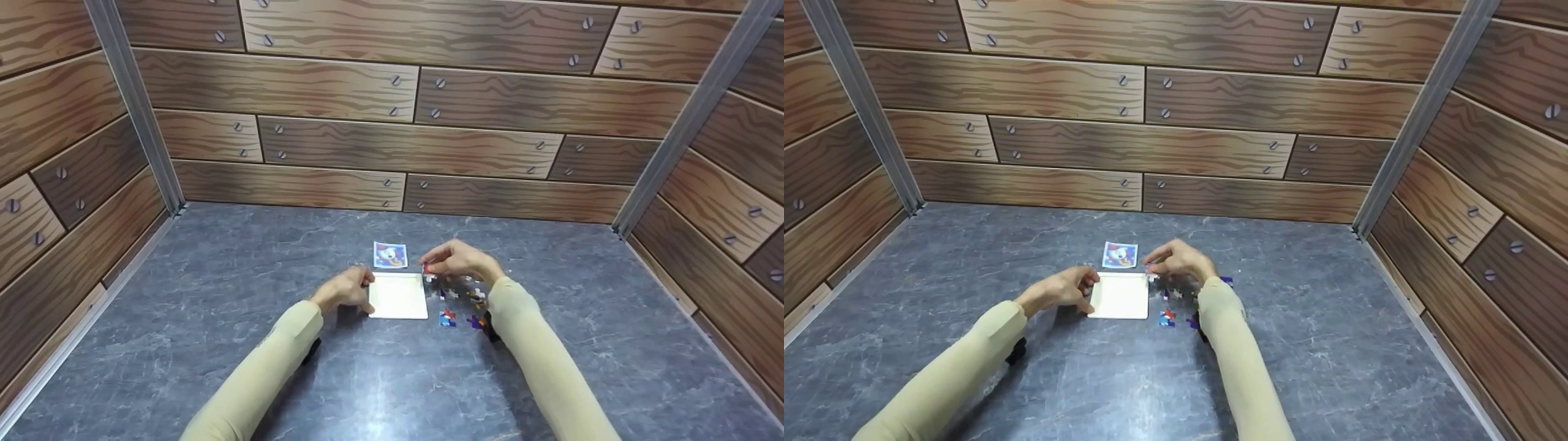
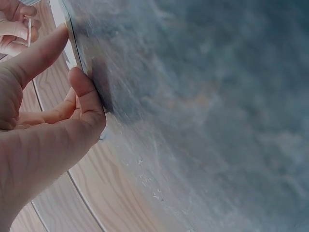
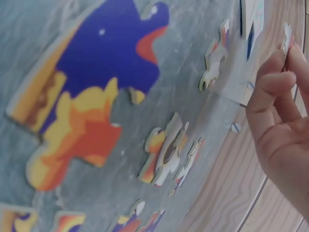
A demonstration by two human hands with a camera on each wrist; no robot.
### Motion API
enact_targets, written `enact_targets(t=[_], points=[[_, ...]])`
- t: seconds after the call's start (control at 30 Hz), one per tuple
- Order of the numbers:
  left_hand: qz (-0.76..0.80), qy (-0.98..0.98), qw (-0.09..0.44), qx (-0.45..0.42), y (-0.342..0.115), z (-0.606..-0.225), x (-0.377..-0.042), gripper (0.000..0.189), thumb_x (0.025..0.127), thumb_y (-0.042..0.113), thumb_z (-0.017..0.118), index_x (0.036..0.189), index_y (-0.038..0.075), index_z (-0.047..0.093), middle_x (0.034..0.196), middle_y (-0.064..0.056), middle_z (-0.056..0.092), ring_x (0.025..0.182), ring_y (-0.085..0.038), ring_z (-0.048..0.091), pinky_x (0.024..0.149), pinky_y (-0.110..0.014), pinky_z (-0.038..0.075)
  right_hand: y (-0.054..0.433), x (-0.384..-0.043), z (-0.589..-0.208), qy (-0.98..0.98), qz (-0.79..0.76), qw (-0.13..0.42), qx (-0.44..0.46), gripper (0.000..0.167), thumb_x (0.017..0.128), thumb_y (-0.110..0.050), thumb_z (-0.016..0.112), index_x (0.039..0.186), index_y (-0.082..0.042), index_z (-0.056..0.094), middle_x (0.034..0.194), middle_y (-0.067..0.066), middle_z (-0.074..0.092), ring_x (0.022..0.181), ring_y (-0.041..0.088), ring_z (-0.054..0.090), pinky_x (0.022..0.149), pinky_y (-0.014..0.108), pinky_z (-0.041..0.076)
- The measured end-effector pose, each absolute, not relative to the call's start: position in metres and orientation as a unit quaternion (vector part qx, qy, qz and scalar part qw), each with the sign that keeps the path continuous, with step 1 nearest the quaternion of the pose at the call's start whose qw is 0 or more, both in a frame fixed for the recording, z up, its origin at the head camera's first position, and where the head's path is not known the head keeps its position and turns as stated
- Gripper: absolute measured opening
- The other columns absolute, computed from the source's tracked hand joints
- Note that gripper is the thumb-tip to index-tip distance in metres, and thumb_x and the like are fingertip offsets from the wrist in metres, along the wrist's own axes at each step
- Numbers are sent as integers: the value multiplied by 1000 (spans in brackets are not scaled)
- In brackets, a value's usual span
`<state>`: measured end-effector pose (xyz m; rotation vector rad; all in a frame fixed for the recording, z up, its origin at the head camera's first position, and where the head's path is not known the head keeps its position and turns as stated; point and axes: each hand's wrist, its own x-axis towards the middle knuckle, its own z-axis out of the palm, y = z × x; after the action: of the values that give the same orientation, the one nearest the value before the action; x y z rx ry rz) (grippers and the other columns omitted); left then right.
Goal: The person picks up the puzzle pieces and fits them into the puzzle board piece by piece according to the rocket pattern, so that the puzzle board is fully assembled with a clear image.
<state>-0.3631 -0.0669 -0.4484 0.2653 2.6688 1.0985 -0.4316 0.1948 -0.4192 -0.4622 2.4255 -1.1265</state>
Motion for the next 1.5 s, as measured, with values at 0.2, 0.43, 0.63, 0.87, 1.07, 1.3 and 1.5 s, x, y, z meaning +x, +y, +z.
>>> enact_targets(t=[0.2, 0.43, 0.63, 0.87, 1.07, 1.3, 1.5], points=[[374, 915, 127, 83, -66, -447, -363, 57, 70, -3, 83, 120, 0, 57, 119, -13, 57, 111, -24, 53, 104, -38, 43, 187, -429, -426, 853, -456, 200, -158, 34, 88, -3, 69, 120, 7, 63, 82, -3, 68, 65, 8, 57, 58, 22, 50], [387, 909, 122, 91, -67, -448, -362, 57, 68, -6, 83, 117, -2, 57, 115, -14, 57, 106, -24, 53, 101, -38, 44, 166, -421, -431, 811, -536, 211, -105, 36, 88, -1, 69, 122, 8, 63, 79, -1, 67, 61, 9, 56, 56, 21, 49], [385, 910, 122, 100, -67, -447, -361, 58, 67, -5, 84, 118, -3, 56, 116, -15, 58, 107, -25, 53, 102, -38, 44, 151, -417, -437, 785, -574, 215, -88, 32, 86, 1, 70, 116, 10, 65, 81, 3, 71, 64, 10, 59, 58, 22, 50], [380, 911, 128, 96, -67, -446, -361, 59, 68, -4, 84, 120, -2, 56, 119, -15, 58, 111, -26, 53, 104, -38, 43, 138, -413, -441, 812, -542, 196, -92, 23, 82, -3, 76, 104, 4, 72, 75, 2, 71, 57, 9, 58, 53, 21, 49], [388, 908, 131, 90, -68, -446, -361, 59, 68, -3, 84, 121, -1, 56, 119, -14, 58, 111, -25, 53, 104, -38, 42, 127, -411, -442, 818, -528, 209, -92, 25, 82, 0, 75, 106, 6, 72, 74, 3, 70, 56, 10, 59, 54, 21, 52], [386, 909, 121, 98, -69, -447, -361, 58, 66, -4, 84, 117, -2, 57, 114, -15, 58, 104, -24, 53, 101, -39, 44, 115, -409, -441, 837, -496, 217, -80, 23, 81, 0, 76, 104, 3, 74, 73, 4, 70, 55, 10, 60, 52, 21, 52], [384, 910, 120, 100, -69, -447, -360, 58, 66, -3, 84, 117, -2, 56, 114, -15, 59, 104, -24, 53, 101, -39, 44, 108, -407, -439, 850, -483, 193, -81, 19, 79, -1, 78, 97, 4, 73, 66, 2, 65, 49, 8, 53, 45, 20, 45]])
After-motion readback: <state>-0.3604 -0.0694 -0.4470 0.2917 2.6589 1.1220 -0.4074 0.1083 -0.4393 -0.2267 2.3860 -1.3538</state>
